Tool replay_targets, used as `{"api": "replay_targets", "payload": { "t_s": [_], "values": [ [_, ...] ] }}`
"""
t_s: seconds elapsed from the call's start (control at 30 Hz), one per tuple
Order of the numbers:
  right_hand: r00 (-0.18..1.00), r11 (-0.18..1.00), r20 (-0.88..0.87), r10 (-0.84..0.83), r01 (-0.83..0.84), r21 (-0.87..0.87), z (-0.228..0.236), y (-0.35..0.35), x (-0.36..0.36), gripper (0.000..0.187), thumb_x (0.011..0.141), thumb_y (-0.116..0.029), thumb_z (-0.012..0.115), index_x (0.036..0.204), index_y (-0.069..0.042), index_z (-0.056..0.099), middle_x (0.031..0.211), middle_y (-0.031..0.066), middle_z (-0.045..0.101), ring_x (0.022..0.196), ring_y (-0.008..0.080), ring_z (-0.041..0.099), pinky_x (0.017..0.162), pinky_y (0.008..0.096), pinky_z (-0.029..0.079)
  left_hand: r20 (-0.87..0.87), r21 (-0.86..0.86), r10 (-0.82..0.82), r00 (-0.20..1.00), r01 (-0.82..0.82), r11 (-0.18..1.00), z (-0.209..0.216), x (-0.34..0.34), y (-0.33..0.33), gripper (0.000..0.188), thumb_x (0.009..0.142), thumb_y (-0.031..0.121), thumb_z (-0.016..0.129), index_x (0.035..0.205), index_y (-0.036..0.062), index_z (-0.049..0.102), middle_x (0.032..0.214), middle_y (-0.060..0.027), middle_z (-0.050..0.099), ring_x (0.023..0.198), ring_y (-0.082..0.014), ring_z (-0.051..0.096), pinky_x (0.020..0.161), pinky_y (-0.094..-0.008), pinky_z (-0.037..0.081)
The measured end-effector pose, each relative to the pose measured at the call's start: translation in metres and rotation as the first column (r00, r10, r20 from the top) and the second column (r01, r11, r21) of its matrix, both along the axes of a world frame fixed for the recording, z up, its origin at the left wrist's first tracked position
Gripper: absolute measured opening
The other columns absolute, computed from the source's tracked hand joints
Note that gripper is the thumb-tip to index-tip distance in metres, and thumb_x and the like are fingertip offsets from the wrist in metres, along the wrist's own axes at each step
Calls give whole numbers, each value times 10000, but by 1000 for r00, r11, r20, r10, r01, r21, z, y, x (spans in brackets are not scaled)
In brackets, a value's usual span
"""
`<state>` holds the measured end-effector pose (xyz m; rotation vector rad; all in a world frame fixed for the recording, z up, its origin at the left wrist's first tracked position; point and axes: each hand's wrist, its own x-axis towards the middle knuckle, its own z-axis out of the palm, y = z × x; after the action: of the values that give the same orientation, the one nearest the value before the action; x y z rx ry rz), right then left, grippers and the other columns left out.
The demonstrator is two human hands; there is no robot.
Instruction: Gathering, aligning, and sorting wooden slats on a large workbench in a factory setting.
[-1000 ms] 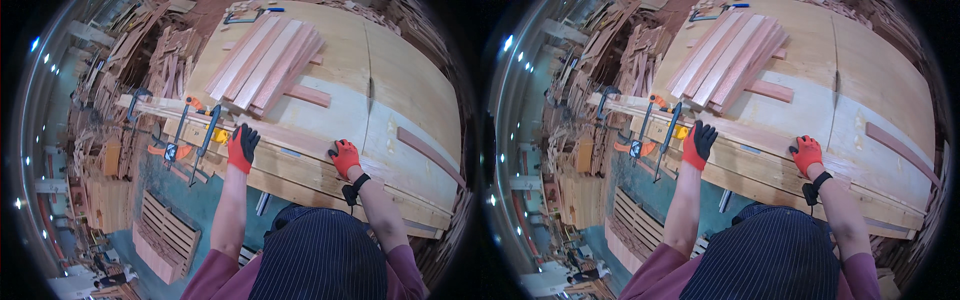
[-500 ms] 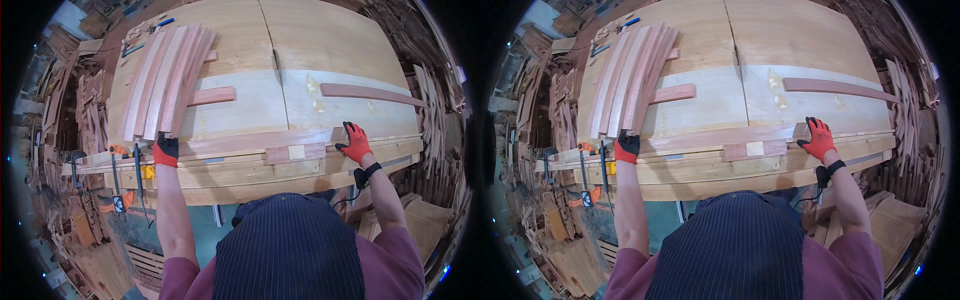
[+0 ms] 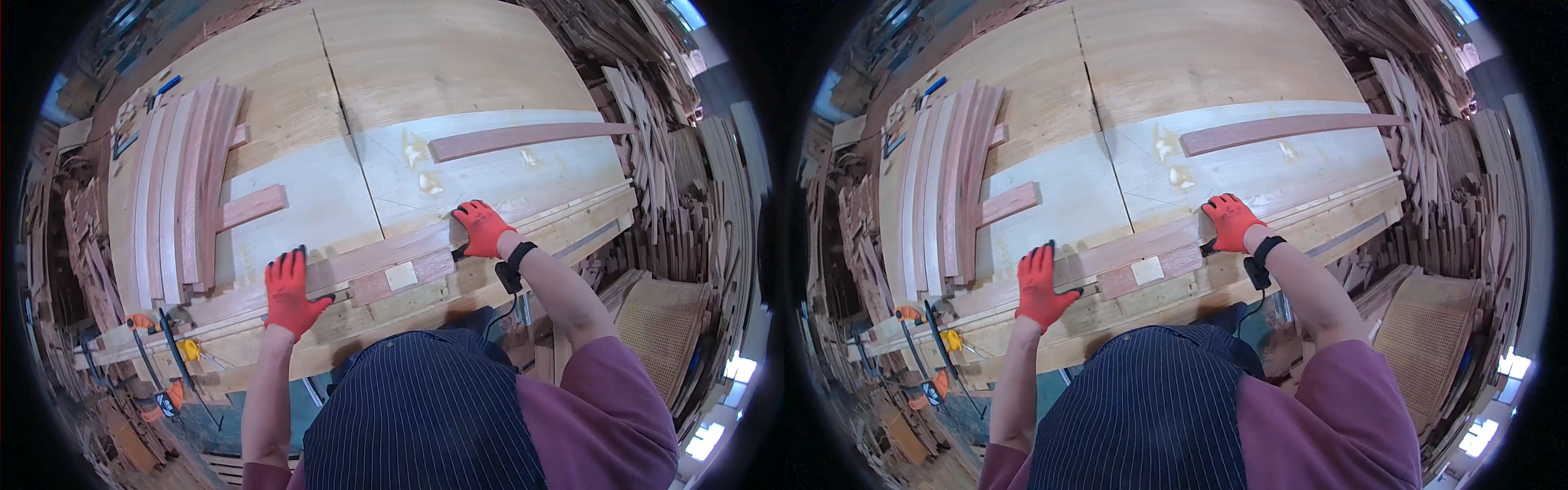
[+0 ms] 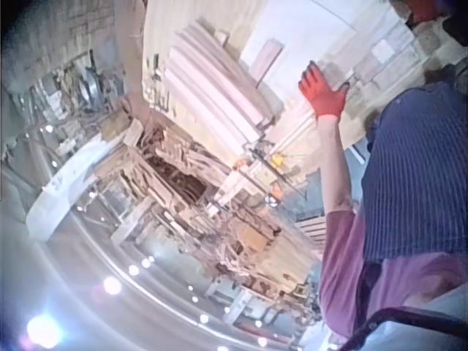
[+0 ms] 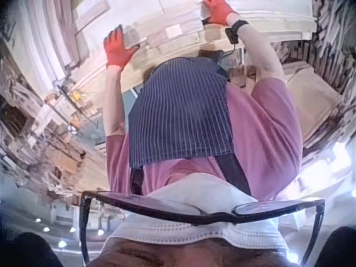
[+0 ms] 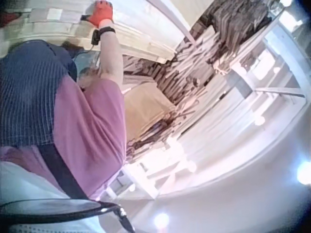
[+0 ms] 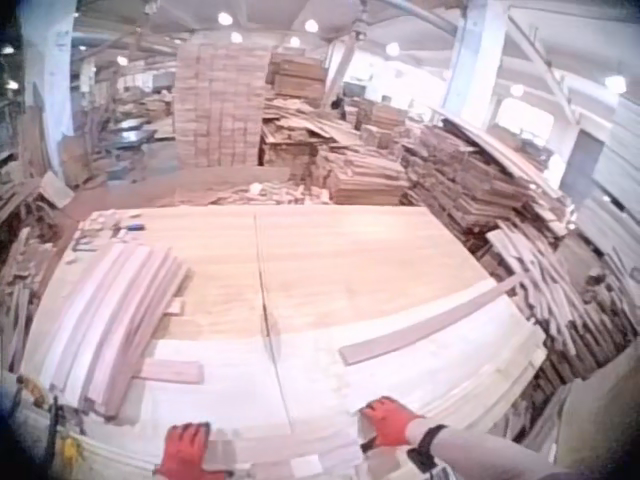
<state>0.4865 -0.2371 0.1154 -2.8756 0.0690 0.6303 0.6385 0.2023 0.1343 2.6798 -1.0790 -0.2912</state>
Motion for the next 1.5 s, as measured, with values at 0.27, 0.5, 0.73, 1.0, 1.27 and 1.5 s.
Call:
{"api": "replay_targets", "payload": {
  "t_s": [0.27,0.5,0.73,1.0,1.27,1.5],
  "values": [
    [996,991,81,-19,8,132,-3,-10,-9,1091,683,-550,889,1548,-59,441,1426,200,550,1392,364,485,1266,499,267,-147,58,-89,985,98,993,-18,15,0,959,692,502,897,1429,9,530,1328,-170,590,1259,-355,529,1149,-488,357],
    [993,992,88,-76,84,-95,-5,-36,-43,1049,693,-460,885,1542,-56,417,1504,197,487,1451,373,407,1278,512,239,2,157,-88,996,87,984,-13,7,-1,945,704,578,867,1414,42,546,1289,-123,600,1234,-319,540,1121,-512,364],
    [986,995,152,-66,77,-69,-9,-37,-45,958,663,-369,903,1458,-41,482,1460,209,503,1408,391,434,1263,500,285,4,237,-45,999,43,971,-14,-3,-5,954,734,596,849,1449,52,526,1337,-119,589,1277,-310,522,1145,-512,342],
    [978,993,185,-95,106,-47,-11,-32,-56,942,703,-439,883,1473,-62,492,1441,193,526,1388,387,455,1243,499,306,71,268,-48,996,27,963,-22,-14,1,925,769,592,829,1472,82,509,1367,-103,581,1305,-299,514,1142,-497,327],
    [974,989,194,-114,129,-69,-15,-25,-65,933,739,-512,868,1472,-62,506,1453,184,528,1395,383,458,1241,489,304,48,303,7,999,-21,953,-27,-23,3,938,812,585,802,1538,108,446,1462,-152,539,1410,-354,466,1236,-569,258],
    [962,979,219,-165,187,-84,-16,-20,-68,951,730,-526,870,1473,-55,510,1445,190,536,1387,387,465,1219,466,341,38,308,112,993,-118,944,-31,-31,-4,980,826,591,797,1596,140,391,1542,-171,482,1487,-352,394,1272,-566,194]
  ]
}}
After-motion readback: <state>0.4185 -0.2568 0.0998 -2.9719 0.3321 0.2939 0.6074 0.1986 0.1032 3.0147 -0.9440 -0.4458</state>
